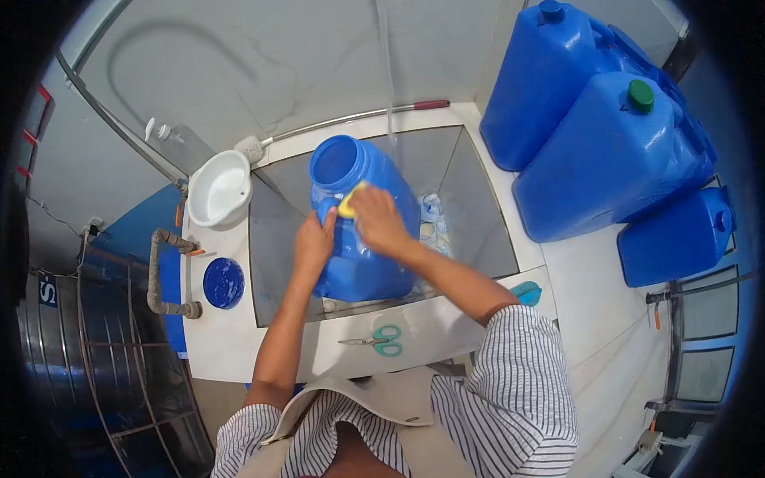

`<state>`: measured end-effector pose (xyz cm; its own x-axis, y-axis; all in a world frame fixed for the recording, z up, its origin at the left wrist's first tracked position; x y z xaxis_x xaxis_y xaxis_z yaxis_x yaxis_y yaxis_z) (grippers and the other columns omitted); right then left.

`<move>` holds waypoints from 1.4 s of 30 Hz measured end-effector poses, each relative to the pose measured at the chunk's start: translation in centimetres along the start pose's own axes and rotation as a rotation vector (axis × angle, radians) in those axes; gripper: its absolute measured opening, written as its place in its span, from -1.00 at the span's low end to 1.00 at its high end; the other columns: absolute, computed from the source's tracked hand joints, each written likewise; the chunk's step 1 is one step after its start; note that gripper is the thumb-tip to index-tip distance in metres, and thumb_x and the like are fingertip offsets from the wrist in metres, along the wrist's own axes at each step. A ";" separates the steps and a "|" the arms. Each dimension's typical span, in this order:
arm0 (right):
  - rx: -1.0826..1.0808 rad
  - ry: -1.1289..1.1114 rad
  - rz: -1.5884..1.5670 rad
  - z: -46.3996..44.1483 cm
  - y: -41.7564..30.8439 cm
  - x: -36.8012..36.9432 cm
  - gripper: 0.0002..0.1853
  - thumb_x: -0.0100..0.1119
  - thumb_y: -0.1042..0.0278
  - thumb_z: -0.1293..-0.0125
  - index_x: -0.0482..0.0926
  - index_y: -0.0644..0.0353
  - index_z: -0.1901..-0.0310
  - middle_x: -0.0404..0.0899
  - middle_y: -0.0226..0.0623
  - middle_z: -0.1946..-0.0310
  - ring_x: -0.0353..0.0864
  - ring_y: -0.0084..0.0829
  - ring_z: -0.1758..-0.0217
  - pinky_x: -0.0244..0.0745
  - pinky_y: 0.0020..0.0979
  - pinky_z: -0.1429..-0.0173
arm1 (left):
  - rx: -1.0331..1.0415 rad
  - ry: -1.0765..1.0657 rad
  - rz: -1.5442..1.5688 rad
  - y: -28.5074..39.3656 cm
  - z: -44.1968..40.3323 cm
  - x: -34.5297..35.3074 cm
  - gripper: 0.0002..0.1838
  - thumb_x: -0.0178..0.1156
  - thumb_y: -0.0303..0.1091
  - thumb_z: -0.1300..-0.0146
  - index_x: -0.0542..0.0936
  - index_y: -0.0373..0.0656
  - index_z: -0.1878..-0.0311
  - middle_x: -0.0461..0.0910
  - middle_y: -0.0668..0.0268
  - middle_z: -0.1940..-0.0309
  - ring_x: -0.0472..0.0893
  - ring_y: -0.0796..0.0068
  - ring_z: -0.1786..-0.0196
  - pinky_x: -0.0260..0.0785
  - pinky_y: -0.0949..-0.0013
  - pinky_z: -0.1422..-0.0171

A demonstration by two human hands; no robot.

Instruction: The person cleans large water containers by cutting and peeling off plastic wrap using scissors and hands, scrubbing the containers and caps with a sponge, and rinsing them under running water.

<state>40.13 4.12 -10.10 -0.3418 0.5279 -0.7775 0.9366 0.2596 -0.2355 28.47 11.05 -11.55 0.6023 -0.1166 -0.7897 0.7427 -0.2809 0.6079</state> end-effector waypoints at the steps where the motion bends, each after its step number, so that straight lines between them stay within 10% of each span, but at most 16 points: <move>1: 0.089 0.024 -0.053 -1.0 2.0 -0.5 -0.61 0.07 0.32 -0.22 0.38 0.29 -0.06 0.39 -0.08 -0.03 0.32 -0.15 -0.18 0.11 -0.12 -0.29 | -0.012 -0.006 -0.019 -0.1 0.0 0.2 -0.47 0.00 0.04 -0.30 0.48 -0.40 0.30 0.56 -0.22 0.44 0.58 -0.20 0.32 0.40 -0.05 0.22; 7: -0.216 -0.240 -0.389 -1.2 -3.5 3.1 -0.69 0.08 0.32 -0.19 0.48 0.32 0.08 0.44 -0.07 -0.04 0.38 -0.11 -0.16 0.26 -0.11 -0.22 | 0.030 0.072 -0.075 0.3 -0.1 0.0 -0.45 -0.03 0.05 -0.31 0.48 -0.41 0.29 0.56 -0.23 0.40 0.57 -0.22 0.29 0.39 -0.06 0.19; 9: 0.127 -0.896 -0.423 -0.9 -2.6 8.7 -0.71 0.06 0.34 -0.19 0.47 0.34 0.10 0.44 -0.02 -0.01 0.39 -0.09 -0.14 0.26 -0.09 -0.21 | 0.093 0.144 -0.111 0.8 0.2 -0.2 -0.45 -0.02 0.06 -0.31 0.48 -0.41 0.29 0.55 -0.24 0.38 0.57 -0.21 0.28 0.39 -0.07 0.17; 15: -0.193 -0.260 -0.479 4.8 -3.8 4.7 -0.71 0.03 0.43 -0.12 0.49 0.22 0.08 0.43 -0.06 0.05 0.35 -0.11 -0.12 0.23 -0.16 -0.18 | -0.128 0.018 -0.043 -7.3 -2.7 -1.6 -0.41 -0.06 0.09 -0.32 0.50 -0.42 0.25 0.55 -0.27 0.30 0.55 -0.24 0.17 0.37 -0.05 0.09; 21: -0.467 -0.347 -0.587 0.1 -12.4 7.6 -0.76 0.09 0.38 -0.04 0.48 0.21 0.20 0.41 -0.15 0.19 0.35 -0.14 -0.04 0.23 -0.14 -0.12 | -0.266 0.060 0.009 -12.5 -3.0 -1.4 -0.33 -0.08 0.13 -0.31 0.51 -0.50 0.26 0.54 -0.30 0.33 0.54 -0.28 0.20 0.37 -0.05 0.08; 28: -0.247 -0.725 -0.360 2.6 -7.2 14.9 -0.71 0.01 0.51 -0.02 0.44 0.26 0.15 0.43 -0.07 0.14 0.39 -0.11 -0.01 0.21 -0.12 -0.15 | -0.567 -0.002 0.233 -21.4 -1.7 0.0 -0.27 -0.05 0.17 -0.28 0.49 -0.57 0.25 0.54 -0.14 0.53 0.58 0.11 0.61 0.39 0.18 0.54; 30: 0.053 0.155 -0.589 -1.5 1.5 15.9 -0.65 -0.05 0.51 -0.12 0.39 0.33 0.01 0.40 0.06 0.01 0.37 0.00 -0.06 0.18 -0.08 -0.21 | -0.583 0.005 0.244 -20.9 -1.1 -0.5 -0.26 -0.05 0.18 -0.28 0.49 -0.58 0.24 0.54 -0.12 0.55 0.57 0.12 0.62 0.39 0.19 0.55; 32: 0.345 0.060 -0.713 1.1 9.9 21.1 -0.57 -0.07 0.41 -0.25 0.29 0.39 -0.14 0.32 0.12 -0.10 0.30 0.06 -0.16 0.13 -0.07 -0.28 | -0.593 -0.002 0.249 -21.0 -0.9 -0.4 -0.26 -0.05 0.18 -0.28 0.48 -0.58 0.22 0.54 -0.10 0.56 0.56 0.14 0.64 0.39 0.20 0.55; 34: 0.294 -0.193 -0.446 8.6 11.1 19.9 -0.53 -0.08 0.35 -0.30 0.23 0.42 -0.19 0.26 0.15 -0.17 0.22 0.05 -0.27 0.07 -0.12 -0.37 | -0.570 -0.010 0.250 -21.7 -1.5 0.1 -0.35 -0.02 0.15 -0.30 0.45 -0.46 0.22 0.41 0.24 0.70 0.43 0.41 0.71 0.26 0.34 0.68; 36: 0.363 -0.031 -0.719 14.7 5.9 16.4 -0.54 -0.12 0.37 -0.33 0.22 0.43 -0.21 0.23 0.18 -0.18 0.12 0.04 -0.36 -0.03 -0.14 -0.45 | -0.575 -0.007 0.275 -21.7 -2.3 0.1 -0.35 -0.03 0.15 -0.30 0.45 -0.46 0.22 0.41 0.24 0.70 0.43 0.41 0.72 0.26 0.34 0.68; 40: -0.192 -0.241 -0.498 3.8 -5.3 12.1 -0.51 -0.10 0.35 -0.33 0.21 0.47 -0.22 0.19 0.20 -0.22 0.05 0.06 -0.40 -0.15 -0.11 -0.49 | -0.601 -0.021 0.225 -21.8 -1.9 0.2 -0.28 -0.08 0.16 -0.31 0.47 -0.57 0.18 0.54 -0.06 0.57 0.55 0.15 0.65 0.38 0.21 0.58; 42: -0.021 -0.092 -0.516 -1.5 0.1 17.5 -0.45 -0.20 0.22 -0.40 0.10 0.42 -0.29 0.18 0.13 -0.24 0.15 0.00 -0.34 0.02 -0.13 -0.44 | -0.597 -0.037 0.234 -21.9 -1.7 0.2 -0.28 -0.08 0.16 -0.31 0.47 -0.57 0.18 0.54 -0.06 0.56 0.55 0.16 0.65 0.37 0.22 0.58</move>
<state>34.08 14.57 -22.86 -0.7492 0.2538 -0.6118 0.6460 0.4837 -0.5905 12.85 18.81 -24.83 0.7654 -0.1468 -0.6266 0.6347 0.3332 0.6972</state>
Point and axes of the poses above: each hand's wrist, its own z-axis away from the middle knuckle, its own x-axis out of the palm, y = z × x, the point moved 8 cm from there along -z, towards the middle knuckle
